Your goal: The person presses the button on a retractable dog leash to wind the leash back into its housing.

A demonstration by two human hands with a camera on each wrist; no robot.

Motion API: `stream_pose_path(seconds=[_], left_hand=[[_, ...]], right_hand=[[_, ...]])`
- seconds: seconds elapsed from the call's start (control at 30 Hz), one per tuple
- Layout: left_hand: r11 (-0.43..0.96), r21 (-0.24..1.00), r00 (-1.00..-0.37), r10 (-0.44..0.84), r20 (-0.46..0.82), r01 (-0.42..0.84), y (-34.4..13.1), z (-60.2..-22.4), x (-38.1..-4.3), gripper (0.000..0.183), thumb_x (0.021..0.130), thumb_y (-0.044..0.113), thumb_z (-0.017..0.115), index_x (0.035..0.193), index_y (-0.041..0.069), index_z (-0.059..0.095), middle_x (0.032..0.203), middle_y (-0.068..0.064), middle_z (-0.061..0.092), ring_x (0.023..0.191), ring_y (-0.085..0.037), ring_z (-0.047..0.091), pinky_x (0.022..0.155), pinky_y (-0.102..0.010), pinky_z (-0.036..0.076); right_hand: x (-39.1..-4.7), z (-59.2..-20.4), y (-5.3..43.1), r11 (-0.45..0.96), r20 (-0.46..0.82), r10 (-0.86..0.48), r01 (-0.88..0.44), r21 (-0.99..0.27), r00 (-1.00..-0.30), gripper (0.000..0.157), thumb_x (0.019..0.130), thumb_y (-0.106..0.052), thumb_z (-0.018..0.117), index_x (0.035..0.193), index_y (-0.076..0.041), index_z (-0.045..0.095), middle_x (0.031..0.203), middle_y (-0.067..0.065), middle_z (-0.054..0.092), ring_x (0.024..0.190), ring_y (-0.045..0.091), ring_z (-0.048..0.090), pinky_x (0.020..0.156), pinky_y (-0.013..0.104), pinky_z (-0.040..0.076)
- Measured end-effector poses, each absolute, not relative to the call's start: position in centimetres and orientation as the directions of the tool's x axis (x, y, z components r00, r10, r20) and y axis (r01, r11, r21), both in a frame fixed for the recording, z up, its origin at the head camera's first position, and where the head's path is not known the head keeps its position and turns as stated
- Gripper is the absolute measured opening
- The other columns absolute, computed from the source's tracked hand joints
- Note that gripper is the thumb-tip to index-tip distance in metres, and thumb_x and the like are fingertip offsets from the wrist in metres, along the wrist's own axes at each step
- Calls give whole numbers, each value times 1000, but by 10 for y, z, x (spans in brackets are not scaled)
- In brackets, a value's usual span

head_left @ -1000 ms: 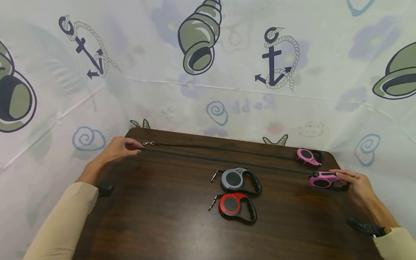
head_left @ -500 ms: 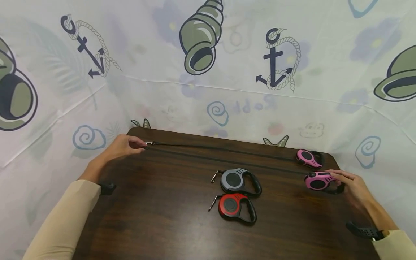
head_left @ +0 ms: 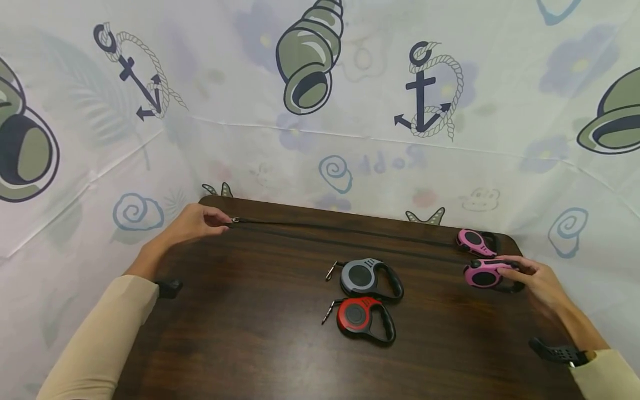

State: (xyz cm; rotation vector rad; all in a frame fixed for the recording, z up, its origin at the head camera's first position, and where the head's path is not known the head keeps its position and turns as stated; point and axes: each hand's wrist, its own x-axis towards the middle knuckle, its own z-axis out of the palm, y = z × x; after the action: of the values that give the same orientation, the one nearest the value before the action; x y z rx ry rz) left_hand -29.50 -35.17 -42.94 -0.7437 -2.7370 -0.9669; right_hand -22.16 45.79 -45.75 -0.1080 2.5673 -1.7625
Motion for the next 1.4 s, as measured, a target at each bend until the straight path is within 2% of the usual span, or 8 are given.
stream_pose_path(seconds=[0.13, 0.2, 0.5, 0.73, 0.93, 1.17, 1.4], left_hand=[[663, 551, -862, 411, 297, 507, -347, -430, -296, 18, 85, -3, 85, 102, 3, 82, 95, -9, 81, 80, -4, 72, 70, -13, 54], [658, 546, -855, 417, 309, 518, -346, -431, -296, 18, 84, -3, 85, 101, 4, 83, 94, -9, 81, 80, -3, 72, 69, -13, 54], [623, 551, -831, 447, 331, 555, -336, -431, -297, 18, 84, -4, 84, 99, 3, 82, 92, -8, 81, 80, -2, 72, 70, -15, 56], [623, 551, -830, 459, 317, 555, -327, -427, -298, 18, 85, -4, 84, 100, 4, 82, 93, -6, 81, 82, -8, 74, 72, -19, 59], [626, 563, -839, 454, 300, 539, -321, -427, -299, 17, 85, -4, 84, 99, 5, 81, 92, -4, 81, 82, -12, 76, 73, -21, 59], [621, 564, -836, 458, 302, 544, -312, -425, -297, 16, 86, -2, 84, 100, 6, 81, 92, -3, 80, 82, -15, 76, 73, -23, 59], [622, 574, -842, 461, 282, 533, -305, -429, -297, 16, 87, 0, 84, 101, 6, 80, 93, -3, 80, 84, -16, 76, 73, -22, 59]], right_hand=[[-223, -454, 452, 368, 25, -77, -52, -928, -997, 27, 103, -10, 70, 130, -13, 75, 107, -21, 75, 95, 1, 60, 75, 17, 48], [-223, -452, 448, 358, 28, -86, -57, -932, -996, 29, 103, -9, 70, 131, -10, 74, 110, -22, 74, 101, -1, 59, 81, 15, 48], [-223, -448, 434, 391, 44, -88, -75, -917, -995, 28, 103, -10, 70, 131, -6, 73, 107, -23, 73, 105, -2, 54, 84, 13, 43], [-223, -444, 427, 449, 0, -83, -38, -893, -997, 31, 104, -19, 70, 134, -11, 71, 107, -23, 70, 103, 0, 56, 84, 18, 48], [-225, -441, 421, 482, -11, -69, -24, -876, -998, 35, 104, -24, 70, 136, -10, 70, 107, -23, 70, 104, 3, 56, 84, 21, 47], [-226, -437, 410, 431, 26, -87, -61, -900, -996, 29, 103, -16, 72, 131, -8, 72, 104, -20, 72, 101, 1, 59, 84, 16, 48], [-223, -437, 397, 455, 57, -112, -102, -885, -992, 35, 103, -16, 72, 134, -1, 68, 104, -19, 71, 95, 4, 61, 80, 20, 50]])
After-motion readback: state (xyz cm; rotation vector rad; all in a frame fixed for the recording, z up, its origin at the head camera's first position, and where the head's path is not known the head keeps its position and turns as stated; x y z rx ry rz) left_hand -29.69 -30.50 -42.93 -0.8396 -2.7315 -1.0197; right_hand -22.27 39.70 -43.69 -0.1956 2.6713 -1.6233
